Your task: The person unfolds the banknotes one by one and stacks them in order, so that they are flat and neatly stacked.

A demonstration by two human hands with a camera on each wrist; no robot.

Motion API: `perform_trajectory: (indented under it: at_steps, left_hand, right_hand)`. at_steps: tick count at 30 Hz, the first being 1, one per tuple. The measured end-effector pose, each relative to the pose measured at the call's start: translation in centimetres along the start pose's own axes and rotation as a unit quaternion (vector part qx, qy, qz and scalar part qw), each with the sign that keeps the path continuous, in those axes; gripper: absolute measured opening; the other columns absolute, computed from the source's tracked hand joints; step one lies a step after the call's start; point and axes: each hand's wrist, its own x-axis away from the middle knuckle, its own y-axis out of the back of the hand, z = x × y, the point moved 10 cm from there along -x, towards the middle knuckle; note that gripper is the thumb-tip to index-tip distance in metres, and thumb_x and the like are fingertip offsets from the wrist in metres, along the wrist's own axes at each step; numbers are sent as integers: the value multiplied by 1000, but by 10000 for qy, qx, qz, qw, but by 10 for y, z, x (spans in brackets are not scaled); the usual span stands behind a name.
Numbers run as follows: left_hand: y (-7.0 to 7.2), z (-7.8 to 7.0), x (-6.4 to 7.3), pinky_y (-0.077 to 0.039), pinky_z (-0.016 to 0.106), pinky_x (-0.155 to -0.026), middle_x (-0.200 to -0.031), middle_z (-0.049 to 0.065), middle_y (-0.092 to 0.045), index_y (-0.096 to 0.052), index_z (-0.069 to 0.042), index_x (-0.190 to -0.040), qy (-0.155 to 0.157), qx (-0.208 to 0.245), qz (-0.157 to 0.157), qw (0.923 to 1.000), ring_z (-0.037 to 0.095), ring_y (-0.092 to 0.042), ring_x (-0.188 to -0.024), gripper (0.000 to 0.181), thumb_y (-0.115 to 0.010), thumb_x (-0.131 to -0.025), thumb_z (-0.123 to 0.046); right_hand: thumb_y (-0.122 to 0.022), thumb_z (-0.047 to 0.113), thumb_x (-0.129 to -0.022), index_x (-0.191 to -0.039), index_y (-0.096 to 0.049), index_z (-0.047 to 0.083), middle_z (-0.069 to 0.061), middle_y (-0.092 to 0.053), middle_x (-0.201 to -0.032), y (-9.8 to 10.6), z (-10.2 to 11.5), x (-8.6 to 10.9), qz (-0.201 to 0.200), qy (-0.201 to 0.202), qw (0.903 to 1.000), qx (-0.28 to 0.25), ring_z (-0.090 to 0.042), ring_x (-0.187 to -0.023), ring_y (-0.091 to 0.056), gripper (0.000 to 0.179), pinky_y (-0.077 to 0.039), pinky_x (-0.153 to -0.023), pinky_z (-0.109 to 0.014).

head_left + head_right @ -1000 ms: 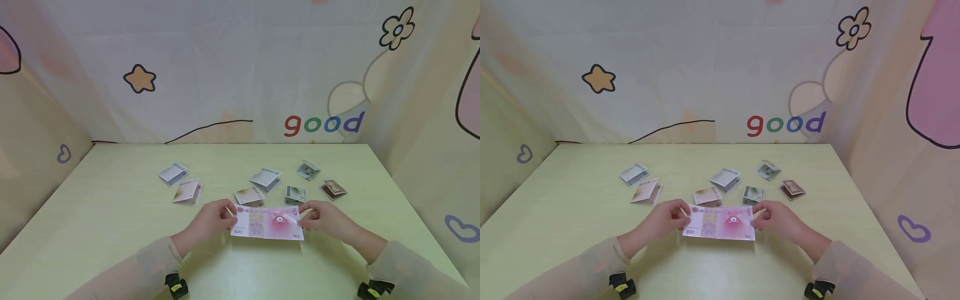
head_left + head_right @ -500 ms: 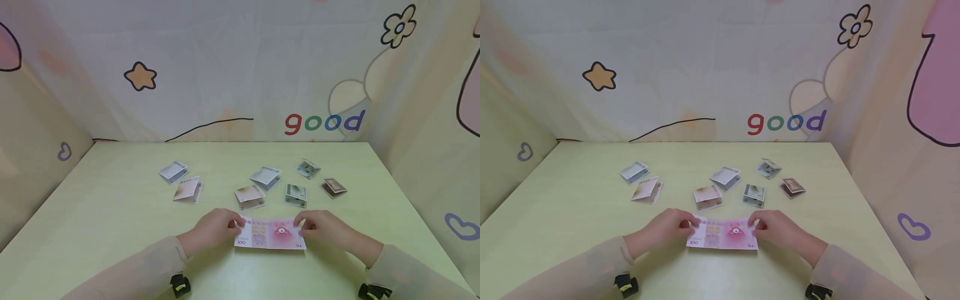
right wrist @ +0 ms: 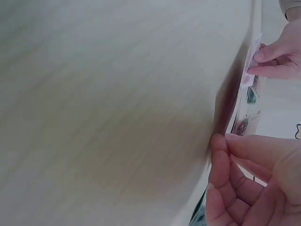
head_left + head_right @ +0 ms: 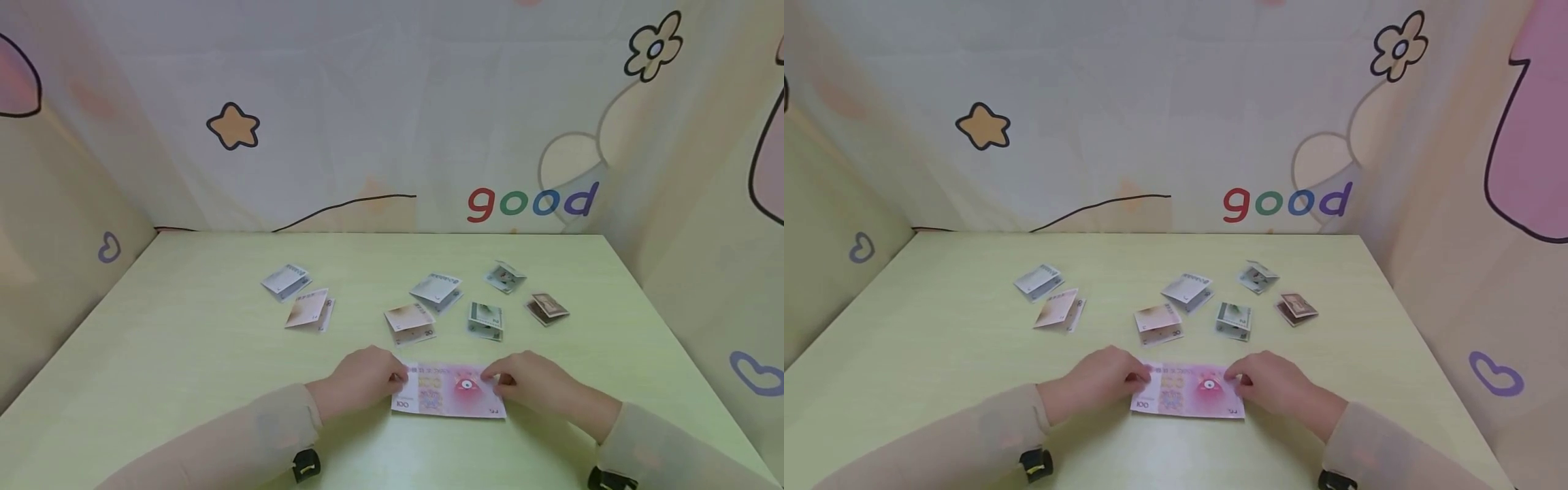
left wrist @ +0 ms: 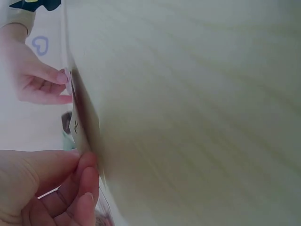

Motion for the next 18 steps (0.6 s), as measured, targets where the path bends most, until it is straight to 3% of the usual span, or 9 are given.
perform_trajectory:
  at_steps: [3,8,10,12,14,18]
  left_hand:
    - [-3,-6,-2,-40,19,-60,-90,-6,-69,-73,-16,-82,-196,-291,30,9994,6,-48,-65,9,-65,-86,-13]
    - [-7,-13,-4,-35,19,-55,-75,-9,-63,-59,-17,-62,-361,-776,7,9963,7,-42,-59,26,-62,-88,-12]
    - [-8,-15,-4,-35,19,-53,-67,-9,-56,-55,-18,-61,-418,-1008,1,9940,7,-41,-57,31,-59,-91,-14]
    - [-8,-18,-1,-36,19,-53,-66,-8,-52,-61,-19,-65,-521,-1299,-34,9902,7,-42,-59,25,-61,-89,-16]
    - [-8,-21,2,-39,19,-55,-74,-7,-56,-68,-21,-73,-705,-1543,-146,9854,8,-47,-65,16,-63,-87,-17]
    - [-7,-27,9,-48,20,-65,-105,-1,-63,-72,-22,-83,-1063,-1832,-282,9769,12,-58,-90,2,-71,-81,-22]
  right_hand:
    - [-69,5,-81,-103,-70,7,9,-59,-73,0,-2,2,-37,-111,9999,106,-6,-61,-46,23,-41,-57,-23]
    - [-69,5,-81,-104,-70,8,5,-64,-79,0,-3,3,-50,-279,9989,372,-8,-63,-46,23,-40,-56,-24]
    - [-69,5,-81,-104,-71,8,0,-67,-86,-1,-3,4,-23,-354,9980,525,-10,-65,-47,23,-39,-55,-24]
    - [-69,5,-81,-104,-71,9,-4,-69,-95,-3,-3,5,26,-442,9969,647,-12,-67,-49,23,-40,-57,-26]
    - [-69,9,-82,-106,-71,10,-4,-69,-96,-5,-2,6,91,-531,9957,748,-12,-66,-48,24,-39,-55,-26]
    - [-72,25,-81,-103,-70,11,3,-57,-75,-11,3,9,237,-470,9910,1233,-12,-62,-43,26,-36,-53,-28]
